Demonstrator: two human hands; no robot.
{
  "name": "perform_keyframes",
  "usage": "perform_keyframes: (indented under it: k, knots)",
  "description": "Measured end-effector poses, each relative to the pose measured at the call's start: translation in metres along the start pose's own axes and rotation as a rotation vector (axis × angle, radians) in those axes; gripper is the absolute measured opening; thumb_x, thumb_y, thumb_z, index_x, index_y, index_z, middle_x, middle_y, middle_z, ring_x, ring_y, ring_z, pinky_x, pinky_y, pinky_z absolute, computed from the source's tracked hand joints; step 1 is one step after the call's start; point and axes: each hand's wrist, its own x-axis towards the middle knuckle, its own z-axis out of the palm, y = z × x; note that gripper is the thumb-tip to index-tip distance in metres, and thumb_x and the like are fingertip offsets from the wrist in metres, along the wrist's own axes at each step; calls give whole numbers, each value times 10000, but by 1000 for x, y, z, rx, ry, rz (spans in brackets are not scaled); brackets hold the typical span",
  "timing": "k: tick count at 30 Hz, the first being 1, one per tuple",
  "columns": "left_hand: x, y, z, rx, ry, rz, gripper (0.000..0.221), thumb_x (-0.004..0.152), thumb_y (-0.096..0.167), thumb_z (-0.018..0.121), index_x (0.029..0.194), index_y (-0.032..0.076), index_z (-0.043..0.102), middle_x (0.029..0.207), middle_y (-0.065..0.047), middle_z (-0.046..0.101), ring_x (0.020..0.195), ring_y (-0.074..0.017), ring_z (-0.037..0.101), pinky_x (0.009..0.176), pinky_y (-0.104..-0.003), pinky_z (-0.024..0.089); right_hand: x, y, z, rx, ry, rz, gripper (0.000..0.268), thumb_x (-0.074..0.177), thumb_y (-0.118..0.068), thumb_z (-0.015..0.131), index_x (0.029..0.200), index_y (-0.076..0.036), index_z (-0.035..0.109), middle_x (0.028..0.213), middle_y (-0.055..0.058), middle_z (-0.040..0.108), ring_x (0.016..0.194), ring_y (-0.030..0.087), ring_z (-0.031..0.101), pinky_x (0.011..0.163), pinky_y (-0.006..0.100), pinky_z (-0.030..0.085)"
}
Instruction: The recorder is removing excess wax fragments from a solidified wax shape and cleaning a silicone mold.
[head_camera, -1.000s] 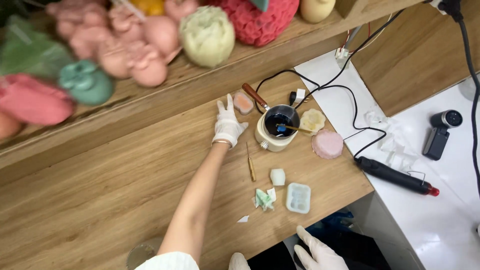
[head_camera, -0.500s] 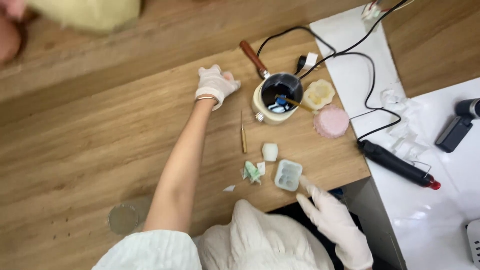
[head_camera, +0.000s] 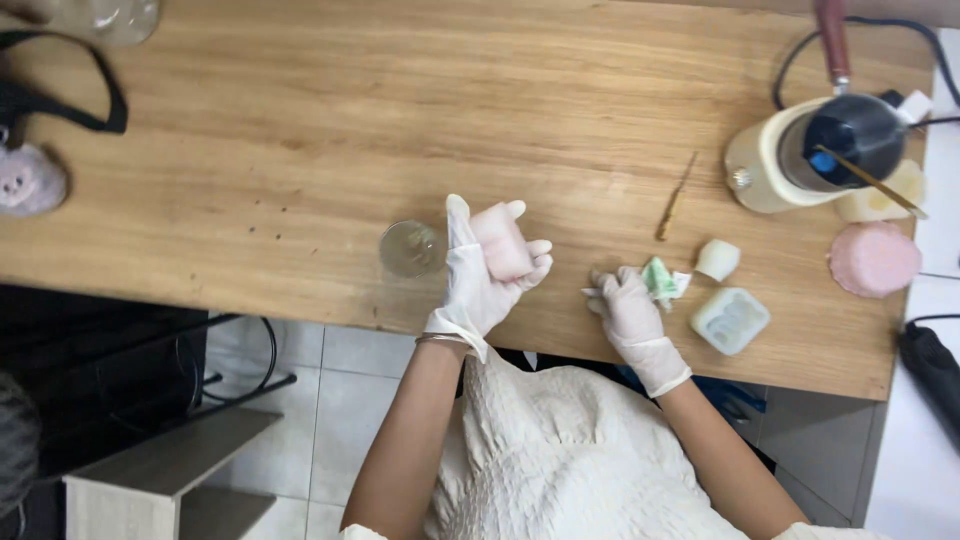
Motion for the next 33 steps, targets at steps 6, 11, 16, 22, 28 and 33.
perform_keyframes:
  k: [6, 11, 16, 22, 28, 33]
  knots:
    - [-25, 8, -44, -445, -458, 100, 511, 1043, 578, 427, 1134, 96, 573, 914, -118, 656, 778, -221, 655, 754, -381, 575, 2, 24, 7, -69, -28, 134, 243, 783, -77, 828, 879, 15, 624, 873, 194, 623, 811, 321, 616, 703, 422, 506]
    - [-38, 39, -50, -21, -104, 121, 534, 858, 696, 452, 1055, 243, 655, 873, -34, 730, 646, -115, 602, 533, -285, 491, 30, -105, -63, 780, 99, 487, 95, 946, -13, 740, 986, -4, 654, 911, 124, 690, 733, 118, 629, 663, 264, 541]
    - [-21, 44, -75, 259, -49, 272, 674, 1014, 762, 451, 1067, 116, 633, 789, -59, 560, 550, -109, 508, 403, -249, 364, 75, -207, -85, 1056, 171, 105, 160, 950, 50, 719, 1096, -10, 691, 1115, 80, 718, 905, 126, 702, 836, 278, 610]
    - [-28, 70, -76, 352, 98, 255, 728, 876, 748, 424, 1240, 182, 703, 915, 49, 700, 591, -38, 566, 383, -222, 351, 116, -223, -53, 472, 152, -270, 232, 913, 66, 799, 1090, -66, 728, 993, 71, 715, 901, 171, 706, 787, 299, 580]
    - [7, 55, -102, 110, 33, 226, 721, 936, 705, 552, 1297, 97, 695, 1076, -12, 719, 794, -55, 670, 568, -227, 502, 113, -223, -44, 504, 77, -313, 285, 857, 113, 720, 1080, -63, 723, 1028, 72, 720, 938, 203, 718, 794, 300, 584]
    - [-17, 68, -90, 248, 122, 137, 719, 839, 755, 502, 1262, 195, 659, 947, 16, 694, 608, -58, 562, 389, -239, 337, 109, -227, -37, 399, 179, -324, 267, 880, 99, 749, 1089, -66, 719, 1047, 79, 723, 961, 224, 722, 826, 311, 588]
